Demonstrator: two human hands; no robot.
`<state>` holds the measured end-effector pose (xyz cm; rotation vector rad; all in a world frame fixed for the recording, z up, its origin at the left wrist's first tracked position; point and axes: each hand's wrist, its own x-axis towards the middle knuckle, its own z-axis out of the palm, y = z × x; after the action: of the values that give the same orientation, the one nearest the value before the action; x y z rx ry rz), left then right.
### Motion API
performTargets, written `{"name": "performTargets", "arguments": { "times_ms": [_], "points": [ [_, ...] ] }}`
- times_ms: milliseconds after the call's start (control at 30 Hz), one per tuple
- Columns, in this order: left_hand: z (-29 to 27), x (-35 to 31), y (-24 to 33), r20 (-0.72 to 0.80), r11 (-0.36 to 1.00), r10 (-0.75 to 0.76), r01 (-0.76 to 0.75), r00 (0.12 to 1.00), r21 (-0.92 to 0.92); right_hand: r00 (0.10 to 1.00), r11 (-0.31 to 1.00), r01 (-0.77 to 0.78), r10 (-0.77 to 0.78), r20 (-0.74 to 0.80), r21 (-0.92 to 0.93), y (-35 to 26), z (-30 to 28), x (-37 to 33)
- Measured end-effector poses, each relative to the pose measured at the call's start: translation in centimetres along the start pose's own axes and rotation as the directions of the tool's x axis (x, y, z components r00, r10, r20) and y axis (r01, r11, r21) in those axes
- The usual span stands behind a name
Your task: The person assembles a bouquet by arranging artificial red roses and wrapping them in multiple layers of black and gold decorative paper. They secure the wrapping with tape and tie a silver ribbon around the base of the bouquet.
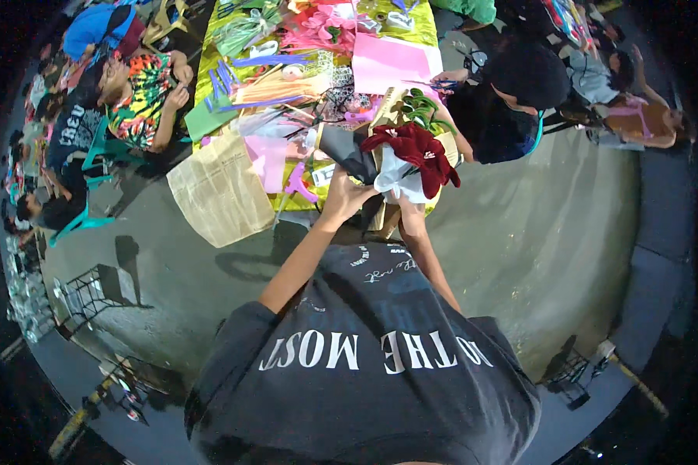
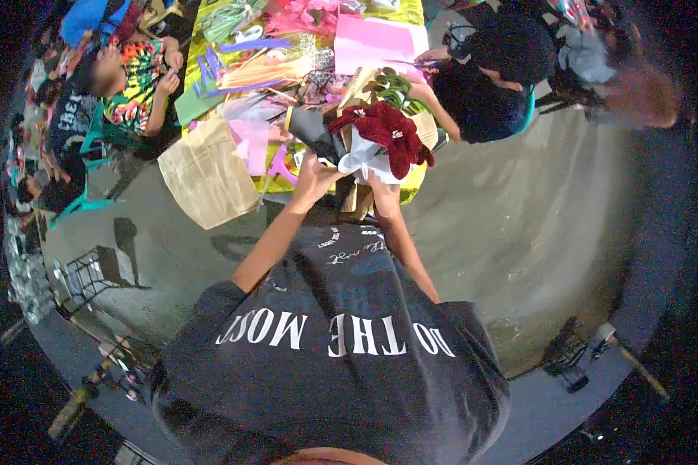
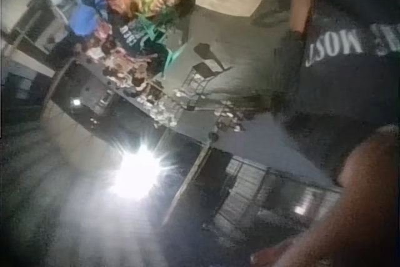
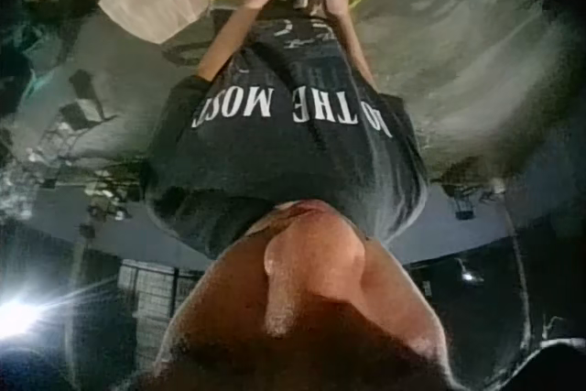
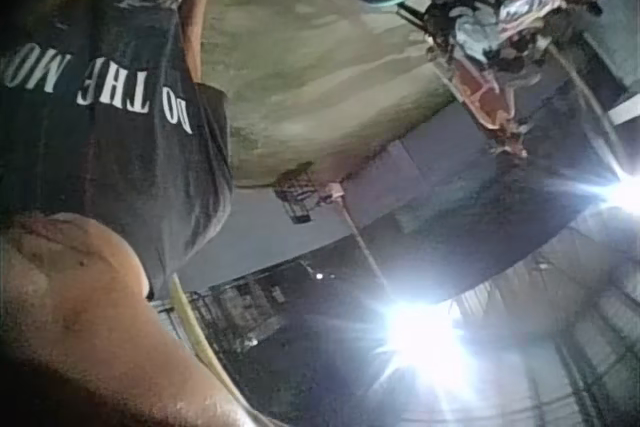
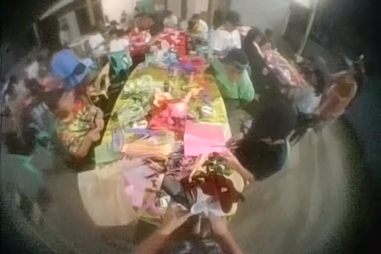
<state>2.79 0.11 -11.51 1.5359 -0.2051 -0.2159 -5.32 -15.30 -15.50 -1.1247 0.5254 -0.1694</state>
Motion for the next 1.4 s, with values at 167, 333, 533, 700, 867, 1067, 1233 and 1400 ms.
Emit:
{"name": "performTargets", "arguments": {
  "times_ms": [167,333,533,700,867,1067,1233,1400],
  "points": [
    [-0.5,-0.3,2.7,-0.122,0.99,-0.12,0.128,0.985,0.062,0.999,0.998,-0.04,0.04,0.008,-0.054,1.3,-1.5,0.5],
    [-1.6,-0.5,3.3,-0.145,0.985,-0.119,0.135,0.982,0.106,0.999,0.999,-0.034,0.034,-0.004,-0.005,0.8,-0.8,0.6],
    [-0.9,-0.3,4.1,-0.265,0.995,-0.007,0.034,0.964,0.097,0.989,0.963,-0.14,0.126,0.072,0.232,0.5,-0.3,0.6],
    [-1.4,0.3,6.2,-0.279,0.933,0.02,0.082,0.96,0.349,0.994,0.977,-0.099,0.088,0.07,0.187,1.2,-1.0,0.9],
    [-3.4,0.8,6.5,-0.379,0.918,0.139,0.025,0.915,0.397,0.993,0.997,-0.068,0.07,0.094,-0.032,1.3,-1.7,0.9],
    [-3.9,0.8,6.4,-0.418,0.895,0.203,0.006,0.885,0.446,0.993,0.987,-0.111,0.106,0.048,0.113,0.1,-0.1,0.4],
    [-5.1,1.2,6.3,-0.478,0.888,0.245,0.003,0.844,0.46,0.994,0.981,-0.108,0.102,0.043,0.162,-1.6,0.8,0.3],
    [-2.8,0.6,4.5,-0.358,0.932,0.125,0.014,0.925,0.361,0.997,0.985,0.032,-0.02,0.075,-0.168,-0.8,0.7,0.5]
  ]
}}
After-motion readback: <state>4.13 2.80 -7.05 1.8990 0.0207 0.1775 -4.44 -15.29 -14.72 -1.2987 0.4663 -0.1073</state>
